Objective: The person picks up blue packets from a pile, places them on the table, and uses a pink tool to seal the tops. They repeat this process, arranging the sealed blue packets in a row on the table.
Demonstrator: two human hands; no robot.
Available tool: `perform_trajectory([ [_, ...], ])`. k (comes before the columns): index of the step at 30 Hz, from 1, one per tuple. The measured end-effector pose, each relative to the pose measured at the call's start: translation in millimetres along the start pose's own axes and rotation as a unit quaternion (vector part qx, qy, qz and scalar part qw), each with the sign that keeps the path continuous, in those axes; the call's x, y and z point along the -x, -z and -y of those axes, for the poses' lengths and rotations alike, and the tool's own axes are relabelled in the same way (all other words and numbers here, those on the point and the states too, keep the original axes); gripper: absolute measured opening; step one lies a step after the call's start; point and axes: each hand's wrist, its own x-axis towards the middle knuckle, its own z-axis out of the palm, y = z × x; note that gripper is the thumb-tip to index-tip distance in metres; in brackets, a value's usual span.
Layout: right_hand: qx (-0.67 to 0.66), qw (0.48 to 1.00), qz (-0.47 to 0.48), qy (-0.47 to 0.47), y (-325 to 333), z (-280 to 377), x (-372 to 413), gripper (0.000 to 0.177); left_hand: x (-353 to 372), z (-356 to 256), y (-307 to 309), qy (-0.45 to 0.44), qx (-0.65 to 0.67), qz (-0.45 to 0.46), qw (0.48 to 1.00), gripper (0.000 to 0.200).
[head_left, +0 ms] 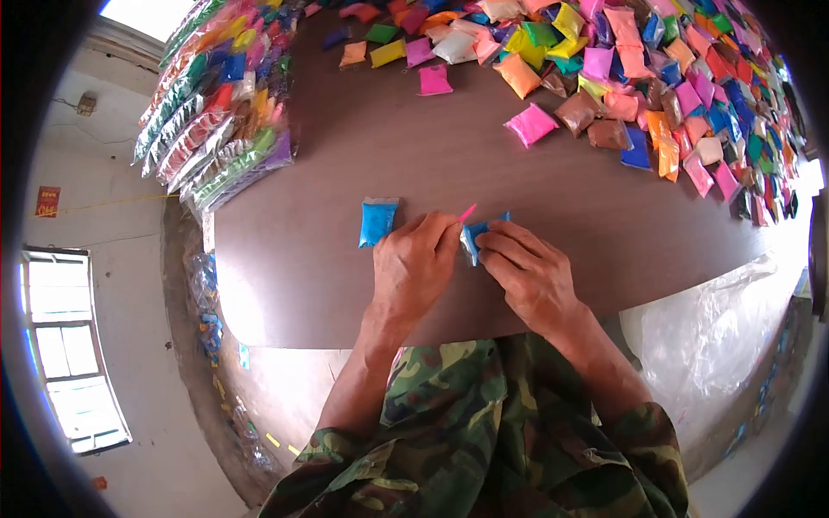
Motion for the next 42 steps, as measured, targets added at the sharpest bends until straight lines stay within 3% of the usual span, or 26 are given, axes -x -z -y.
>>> perform_trajectory([
  [5,-0.051,0.997,0.008,0.051,8.4,-18.0,-0.8,0.021,-10.2,-5.3,1.0,-0.074,0.052,0.057,0.994,0.006],
  [11,-0.086,0.996,0.023,0.025,7.0,-19.4,0.9,0.021,-34.3,15.9,-13.7,-0.175,-0.047,0.121,0.976,0.007],
  [14,-0.090,0.995,0.028,0.015,5.1,-21.4,4.0,0.023,-43.0,18.0,-16.4,-0.157,-0.053,0.085,0.982,0.005],
  [20,-0.078,0.997,0.003,-0.012,-0.1,-18.5,3.4,0.026,-11.5,3.9,6.1,0.002,0.056,0.080,0.995,0.005],
  [26,-0.058,0.998,0.016,-0.029,10.3,-10.2,-4.8,0.029,15.5,15.3,-3.8,0.015,-0.036,0.007,0.999,0.006],
  [31,-0.087,0.993,-0.033,-0.066,4.7,-6.5,-18.7,0.030,28.2,12.4,8.2,0.054,0.075,-0.043,0.995,0.006],
  [34,-0.221,0.945,0.007,-0.242,15.1,12.3,-27.3,0.025,39.2,4.1,19.5,0.077,0.114,-0.066,0.988,0.005],
  [37,-0.145,0.953,0.032,-0.264,11.1,11.2,-28.0,0.021,45.3,3.7,13.4,0.077,0.137,-0.071,0.985,0.004],
  [42,-0.058,0.976,-0.004,-0.211,5.7,5.6,-21.5,0.019,40.7,-1.6,-9.4,0.078,0.145,-0.062,0.984,0.010],
])
